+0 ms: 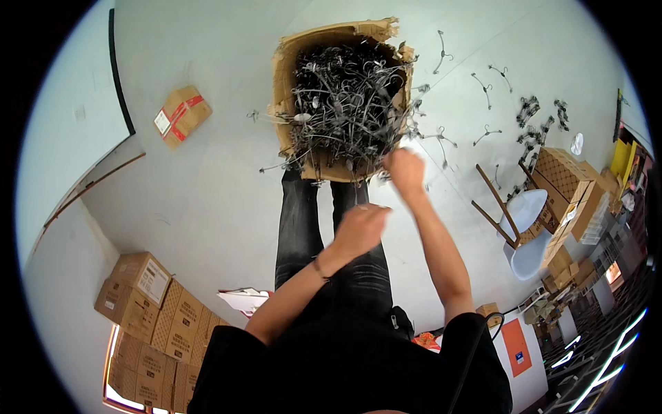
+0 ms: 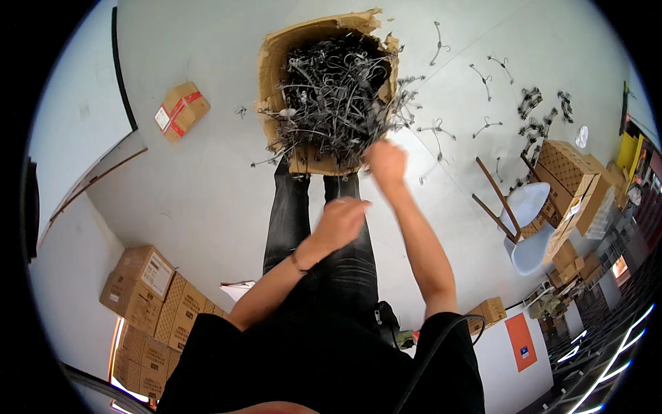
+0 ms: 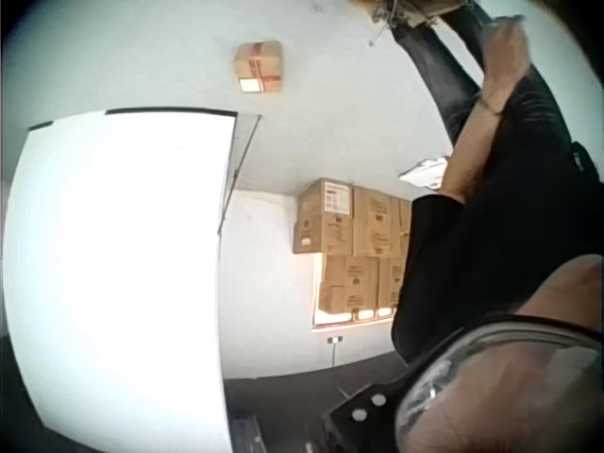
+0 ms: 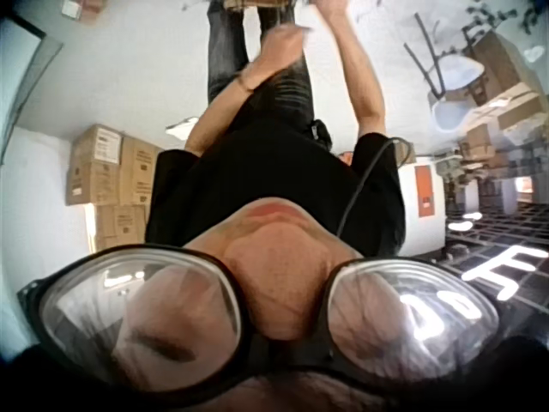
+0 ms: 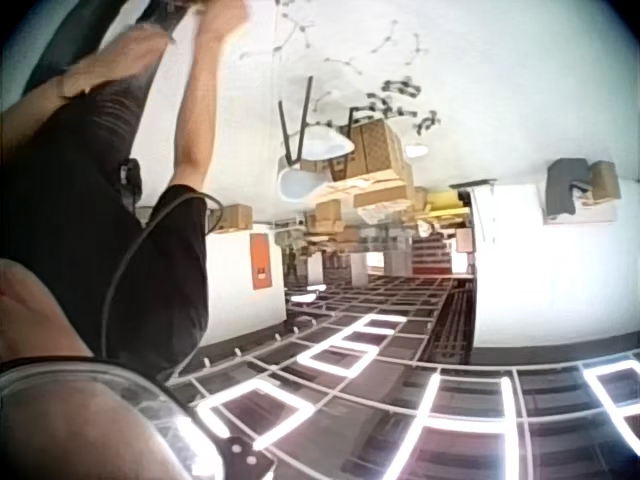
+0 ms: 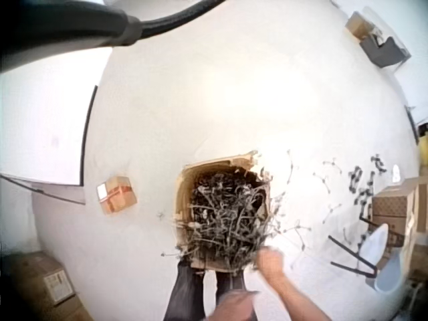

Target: The person stands over a cardboard box filled with tangled wire decorations and repeatedly pulls out individual strands. They separate the wires by hand and toss them onto the floor around the box. The task continues throughout the clip with the person handling the wires one at a time.

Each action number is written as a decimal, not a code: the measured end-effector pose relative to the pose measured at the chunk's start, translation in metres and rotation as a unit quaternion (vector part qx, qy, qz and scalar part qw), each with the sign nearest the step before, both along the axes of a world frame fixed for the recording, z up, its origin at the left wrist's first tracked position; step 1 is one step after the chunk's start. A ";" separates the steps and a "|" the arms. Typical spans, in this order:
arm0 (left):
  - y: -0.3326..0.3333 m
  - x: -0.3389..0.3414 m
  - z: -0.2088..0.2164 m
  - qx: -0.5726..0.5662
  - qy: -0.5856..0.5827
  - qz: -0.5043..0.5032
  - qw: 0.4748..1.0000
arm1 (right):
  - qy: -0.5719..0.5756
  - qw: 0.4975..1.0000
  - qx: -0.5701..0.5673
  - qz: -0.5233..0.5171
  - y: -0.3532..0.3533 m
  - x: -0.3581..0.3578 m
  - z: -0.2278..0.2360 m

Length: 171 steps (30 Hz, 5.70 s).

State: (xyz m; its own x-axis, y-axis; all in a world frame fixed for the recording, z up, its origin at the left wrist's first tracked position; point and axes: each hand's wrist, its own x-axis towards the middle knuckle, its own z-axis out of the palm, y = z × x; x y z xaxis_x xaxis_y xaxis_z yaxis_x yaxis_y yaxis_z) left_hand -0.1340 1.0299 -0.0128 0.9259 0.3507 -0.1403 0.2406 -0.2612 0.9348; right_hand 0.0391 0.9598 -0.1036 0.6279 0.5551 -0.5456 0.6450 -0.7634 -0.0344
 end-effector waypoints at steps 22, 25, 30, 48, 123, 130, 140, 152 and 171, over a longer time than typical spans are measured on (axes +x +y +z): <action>0.108 0.102 -0.132 0.280 0.112 -0.333 0.893 | 0.240 0.815 0.341 -0.403 -0.004 -0.003 -0.006; 0.103 0.117 -0.118 0.293 0.133 -0.360 0.875 | 0.178 0.837 0.304 -0.419 0.003 -0.016 -0.021; 0.122 0.088 -0.091 0.301 0.114 -0.324 0.889 | 0.176 0.877 0.322 -0.311 0.039 -0.029 0.043; 0.078 0.086 -0.097 0.184 0.197 -0.254 0.929 | 0.057 0.952 0.261 -0.148 0.021 0.016 -0.030; 0.093 0.110 -0.071 -0.111 0.251 0.012 0.961 | 0.481 0.380 0.350 -0.708 0.005 -0.011 -0.051; 0.127 0.032 0.027 -0.234 0.381 0.097 0.889 | 0.469 0.465 0.365 -0.656 0.031 -0.028 0.029; 0.070 0.054 0.048 -0.202 0.316 0.053 0.925 | 0.454 0.313 0.387 -0.739 0.009 -0.036 0.047; 0.069 0.018 -0.003 -0.219 0.297 0.034 0.929 | 0.446 0.330 0.356 -0.752 -0.032 -0.068 0.007; 0.019 0.085 -0.065 -0.041 0.240 -0.032 0.969 | 0.418 0.458 0.290 -0.729 -0.090 -0.007 -0.028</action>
